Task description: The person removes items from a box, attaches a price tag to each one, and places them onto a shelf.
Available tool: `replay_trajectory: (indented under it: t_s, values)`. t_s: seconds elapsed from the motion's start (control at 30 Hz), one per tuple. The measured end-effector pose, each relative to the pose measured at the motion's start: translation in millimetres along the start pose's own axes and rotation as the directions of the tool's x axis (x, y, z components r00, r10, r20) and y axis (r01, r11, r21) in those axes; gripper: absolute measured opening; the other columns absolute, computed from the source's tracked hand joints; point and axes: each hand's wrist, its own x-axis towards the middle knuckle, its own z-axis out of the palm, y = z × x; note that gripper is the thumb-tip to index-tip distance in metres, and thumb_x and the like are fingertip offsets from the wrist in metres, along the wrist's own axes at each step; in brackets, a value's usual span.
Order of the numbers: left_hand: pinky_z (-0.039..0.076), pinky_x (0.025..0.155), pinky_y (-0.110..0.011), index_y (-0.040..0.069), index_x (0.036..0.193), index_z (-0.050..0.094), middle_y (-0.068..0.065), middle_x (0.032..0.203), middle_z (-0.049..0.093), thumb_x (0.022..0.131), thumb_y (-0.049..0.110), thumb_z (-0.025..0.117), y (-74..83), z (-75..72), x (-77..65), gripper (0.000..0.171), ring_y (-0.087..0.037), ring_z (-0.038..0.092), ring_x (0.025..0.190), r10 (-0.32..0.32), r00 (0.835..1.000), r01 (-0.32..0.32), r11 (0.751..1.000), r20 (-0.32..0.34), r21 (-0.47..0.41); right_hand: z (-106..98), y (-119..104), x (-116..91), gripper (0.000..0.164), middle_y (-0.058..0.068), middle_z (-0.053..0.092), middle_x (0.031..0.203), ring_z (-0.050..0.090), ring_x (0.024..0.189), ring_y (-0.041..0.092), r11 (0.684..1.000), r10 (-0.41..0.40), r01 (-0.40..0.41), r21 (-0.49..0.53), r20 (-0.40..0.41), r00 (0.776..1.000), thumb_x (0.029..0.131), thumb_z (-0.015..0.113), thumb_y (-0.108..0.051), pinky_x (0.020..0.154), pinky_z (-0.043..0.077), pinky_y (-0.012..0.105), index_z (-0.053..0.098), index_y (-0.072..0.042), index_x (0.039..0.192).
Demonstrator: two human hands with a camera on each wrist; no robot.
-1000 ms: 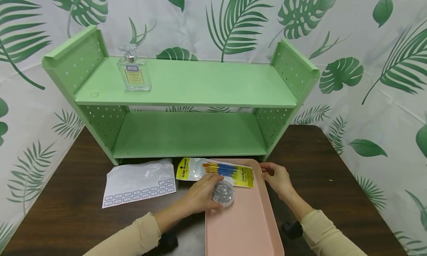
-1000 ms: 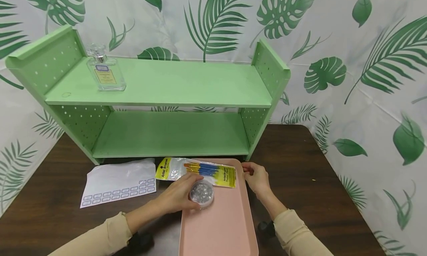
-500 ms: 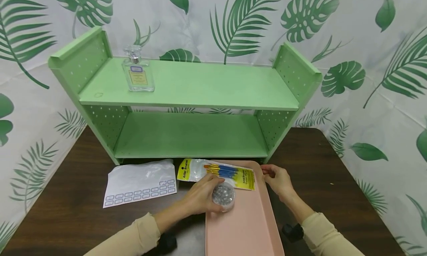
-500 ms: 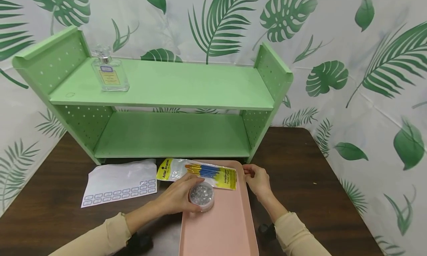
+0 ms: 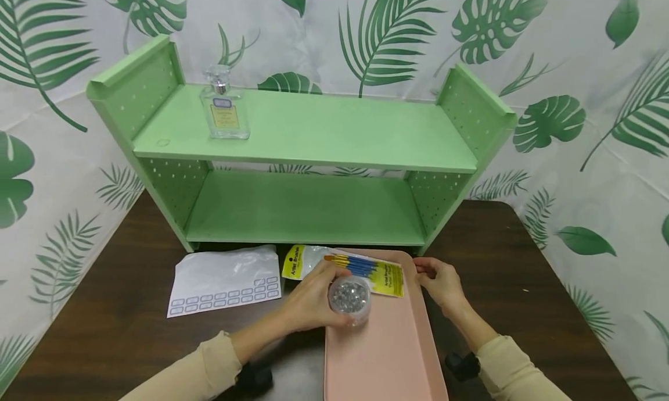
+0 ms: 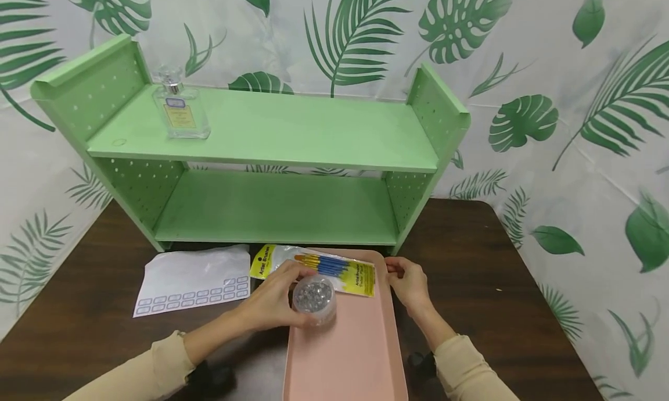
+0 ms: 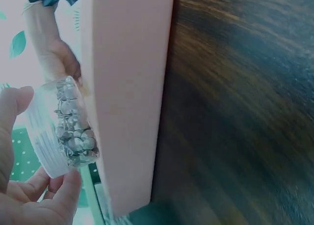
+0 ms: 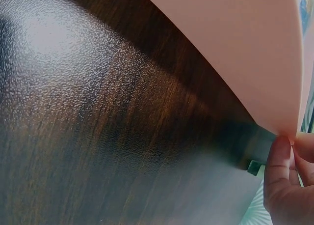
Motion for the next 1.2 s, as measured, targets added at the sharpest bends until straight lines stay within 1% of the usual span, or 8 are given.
replay_trajectory:
  t_s: [0.1,0.23,0.37,0.5,0.7,0.83,1.0,1.2]
  values:
    - [0.048,0.088,-0.033,0.009,0.12,0.057,0.001,0.112,0.053,0.056,0.036,0.086,0.6,-11.0,-5.0,0.076,-0.013,0.052,0.099,-0.027,1.0,0.027,0.999,-0.013,-0.017,-0.5,-0.6,-0.2,0.031,0.025,0.063,0.105,0.058,0.092,0.025,1.0,-0.006,0.006,0.005,0.001,1.0,0.085,0.055,0.009,0.065,0.046,0.013,0.059,0.01,0.115]
    - [0.047,0.084,-0.031,0.01,0.12,0.057,0.003,0.11,0.054,0.056,0.037,0.087,-4.4,-28.4,-17.0,0.076,-0.012,0.052,0.096,-0.061,0.998,0.06,0.998,-0.028,-0.028,-0.4,-1.1,0.1,0.031,0.025,0.063,0.105,0.058,0.092,0.025,1.0,-0.012,0.012,0.004,0.0,1.0,0.085,0.055,0.009,0.065,0.046,0.013,0.059,0.01,0.115]
    - [0.049,0.084,-0.029,0.01,0.118,0.057,0.004,0.108,0.054,0.056,0.033,0.087,-14.9,-45.1,-33.4,0.073,-0.011,0.052,0.095,-0.079,0.995,0.078,0.997,-0.056,-0.013,-0.8,-1.6,-0.5,0.032,0.026,0.062,0.107,0.058,0.094,0.028,1.0,0.001,-0.001,0.009,0.009,1.0,0.085,0.055,0.009,0.065,0.046,0.013,0.058,0.01,0.117]
    - [0.052,0.085,-0.028,0.007,0.115,0.058,0.002,0.107,0.054,0.056,0.03,0.087,-29.3,-56.6,-51.1,0.07,-0.011,0.054,0.095,-0.08,0.993,0.08,0.997,-0.085,0.001,-1.8,-1.8,-0.6,0.032,0.027,0.061,0.107,0.057,0.095,0.028,1.0,0.003,-0.003,0.011,0.016,1.0,0.086,0.054,0.009,0.066,0.046,0.012,0.058,0.01,0.117]
    - [0.053,0.079,-0.026,0.003,0.111,0.059,-0.002,0.104,0.056,0.057,0.028,0.087,-47.4,-66.2,-73.3,0.066,-0.013,0.055,0.092,-0.06,0.992,0.064,0.998,-0.11,0.028,-2.8,-0.7,1.0,0.032,0.026,0.062,0.106,0.057,0.089,0.019,1.0,-0.01,0.011,-0.014,0.011,1.0,0.085,0.055,0.008,0.066,0.046,0.013,0.058,0.01,0.117]
    - [0.052,0.077,-0.025,0.005,0.111,0.059,0.0,0.102,0.055,0.057,0.029,0.086,-54.9,-71.3,-83.2,0.065,-0.012,0.055,0.091,-0.057,0.992,0.064,0.996,-0.11,0.068,-2.5,0.0,1.3,0.032,0.025,0.063,0.106,0.056,0.088,0.017,1.0,-0.009,0.009,-0.027,0.013,1.0,0.085,0.055,0.007,0.065,0.046,0.013,0.058,0.009,0.117]
    - [0.05,0.076,-0.026,0.008,0.11,0.058,0.003,0.102,0.054,0.057,0.03,0.086,-60.2,-78.1,-92.6,0.064,-0.011,0.055,0.091,-0.049,0.995,0.059,0.991,-0.082,0.123,-2.4,-1.8,0.6,0.031,0.025,0.063,0.106,0.057,0.088,0.018,0.999,-0.01,0.01,-0.033,0.021,1.0,0.086,0.055,0.006,0.065,0.046,0.013,0.058,0.01,0.117]
    - [0.049,0.078,-0.026,0.006,0.11,0.058,0.003,0.103,0.055,0.057,0.03,0.085,-65.4,-81.2,-101.3,0.064,-0.01,0.054,0.09,-0.022,0.999,0.029,0.989,-0.044,0.142,-0.7,-3.0,0.1,0.03,0.026,0.062,0.106,0.057,0.09,0.022,1.0,-0.004,0.004,-0.022,0.025,1.0,0.087,0.056,0.007,0.064,0.045,0.013,0.058,0.01,0.117]
